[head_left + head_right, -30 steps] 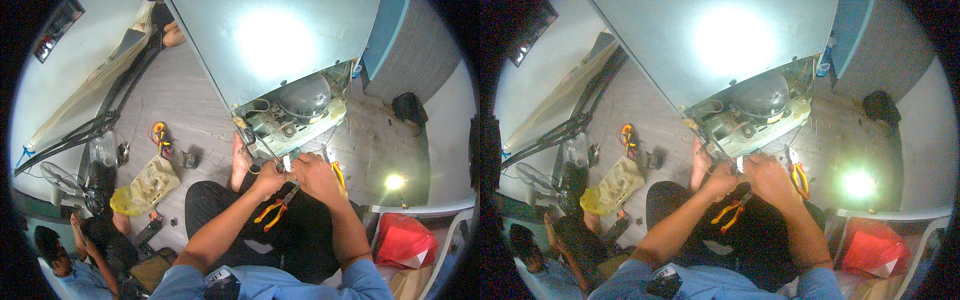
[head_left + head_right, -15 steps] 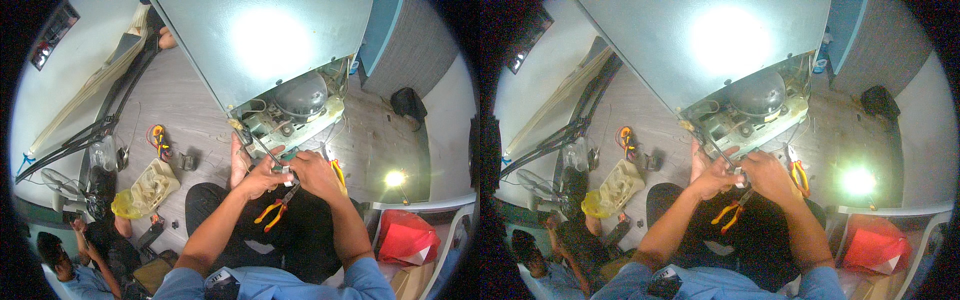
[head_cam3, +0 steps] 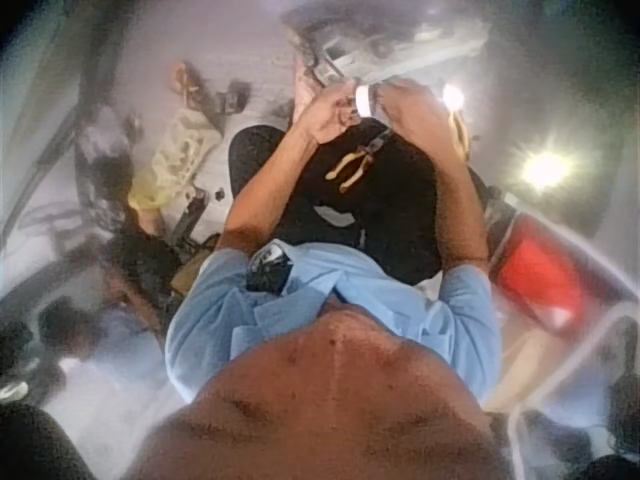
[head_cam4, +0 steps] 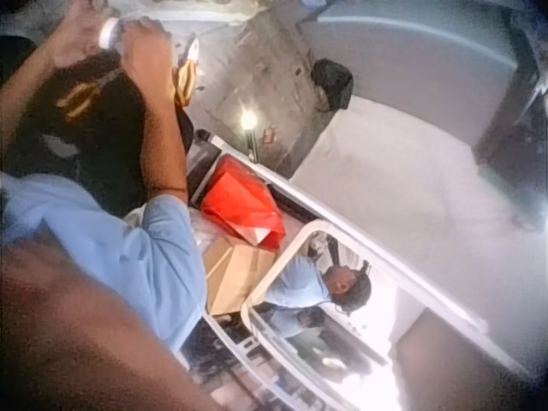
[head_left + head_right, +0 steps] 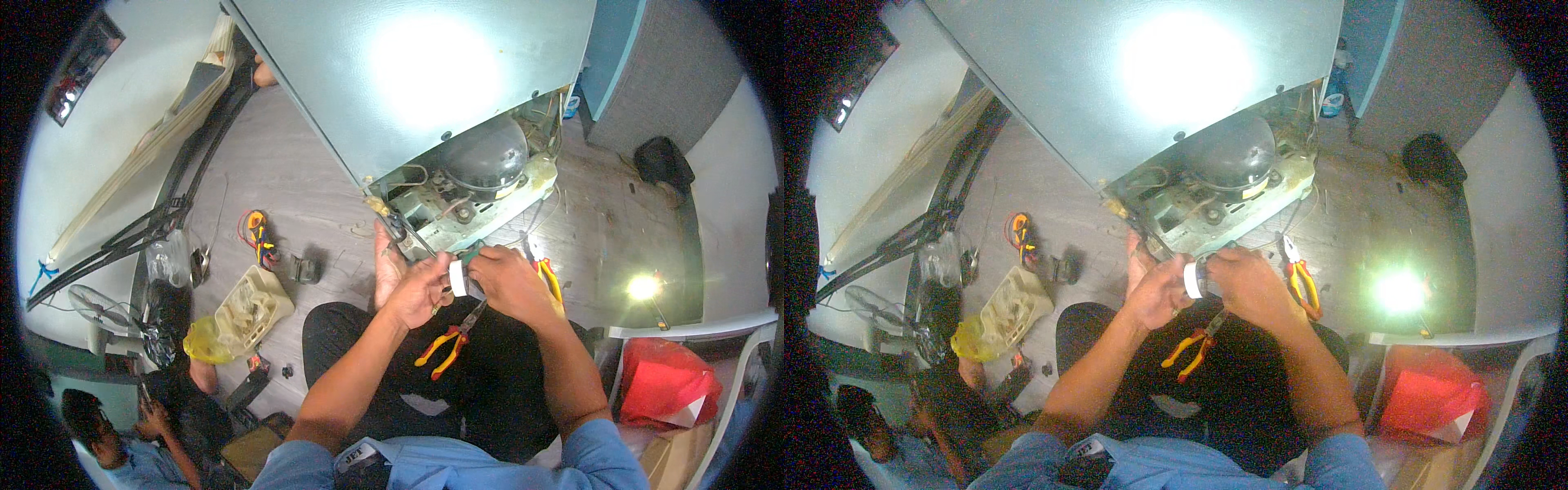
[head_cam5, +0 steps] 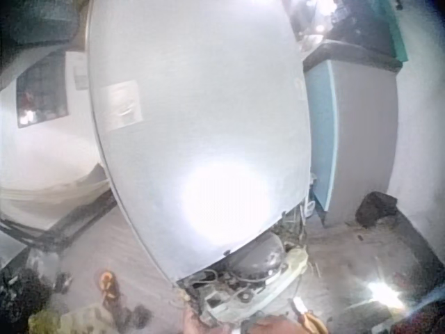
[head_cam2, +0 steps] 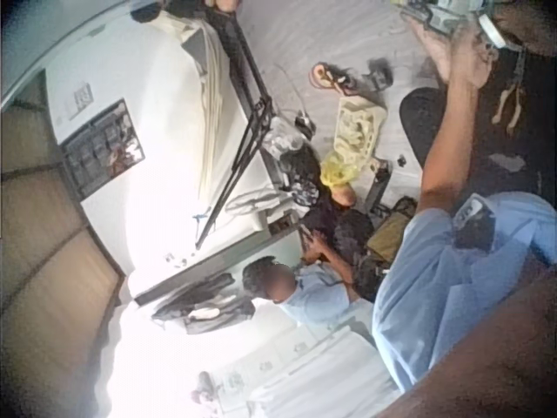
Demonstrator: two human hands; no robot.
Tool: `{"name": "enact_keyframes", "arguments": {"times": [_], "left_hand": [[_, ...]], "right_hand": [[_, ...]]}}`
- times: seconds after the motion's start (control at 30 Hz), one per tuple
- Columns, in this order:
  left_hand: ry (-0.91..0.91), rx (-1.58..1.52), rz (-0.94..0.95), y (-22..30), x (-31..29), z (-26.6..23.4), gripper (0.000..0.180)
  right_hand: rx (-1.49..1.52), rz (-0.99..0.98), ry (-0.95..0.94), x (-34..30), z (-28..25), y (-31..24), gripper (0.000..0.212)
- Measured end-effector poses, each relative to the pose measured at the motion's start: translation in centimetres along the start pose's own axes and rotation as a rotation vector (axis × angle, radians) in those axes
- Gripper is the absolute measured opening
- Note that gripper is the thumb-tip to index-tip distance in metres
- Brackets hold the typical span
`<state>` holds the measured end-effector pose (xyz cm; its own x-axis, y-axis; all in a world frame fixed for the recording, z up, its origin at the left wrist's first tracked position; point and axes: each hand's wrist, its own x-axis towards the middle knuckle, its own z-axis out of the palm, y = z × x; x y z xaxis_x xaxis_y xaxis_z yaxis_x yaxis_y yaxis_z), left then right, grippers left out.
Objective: The person is repairing an appliance by stripping wires, testing connections with a multimeter, and securing components inside the unit. They use pliers and a multimeter to work on the internal wiring and components.
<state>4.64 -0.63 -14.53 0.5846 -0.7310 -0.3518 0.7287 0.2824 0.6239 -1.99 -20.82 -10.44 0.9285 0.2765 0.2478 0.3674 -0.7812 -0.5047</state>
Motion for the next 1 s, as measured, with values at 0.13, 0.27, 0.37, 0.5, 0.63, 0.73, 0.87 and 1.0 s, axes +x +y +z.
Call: {"name": "enact_keyframes", "arguments": {"times": [0.13, 0.27, 0.37, 0.5, 0.63, 0.73, 0.87, 1.0], "left_hand": [[-0.043, 0.451, 0.007, -1.2, 0.7, 0.3, 0.033], [0.166, 0.602, -0.103, -2.7, 1.7, 0.8, 0.037], [0.193, 0.701, -0.149, -1.8, 1.7, 2.0, 0.035], [-0.026, 0.167, 0.175, -0.6, 1.0, 1.5, 0.034], [-0.094, -0.129, 0.012, 0.9, 0.4, 0.5, 0.037], [0.031, -0.044, 0.033, -0.6, 1.1, 0.1, 0.031], [0.023, 0.120, -0.176, 0.1, 0.8, -0.7, 0.033], [0.107, 0.216, -0.088, 0.3, 0.8, 0.2, 0.030]], "right_hand": [[-0.026, 0.027, 0.034, 0.0, -0.3, -0.2, 0.020], [-0.039, 0.001, -0.029, 0.2, -1.1, -0.5, 0.017], [0.038, 0.005, 0.076, -0.3, -0.5, -0.2, 0.011], [-0.015, 0.039, -0.044, -0.5, 0.0, 0.5, 0.018], [0.050, 0.003, -0.007, -0.3, 0.2, 0.8, 0.019], [0.034, -0.020, 0.043, -0.1, 0.9, 0.7, 0.019], [-0.069, -0.007, 0.031, -0.1, 0.4, 0.6, 0.020], [-0.162, -0.126, 0.127, 0.2, 0.8, 1.6, 0.018]]}}
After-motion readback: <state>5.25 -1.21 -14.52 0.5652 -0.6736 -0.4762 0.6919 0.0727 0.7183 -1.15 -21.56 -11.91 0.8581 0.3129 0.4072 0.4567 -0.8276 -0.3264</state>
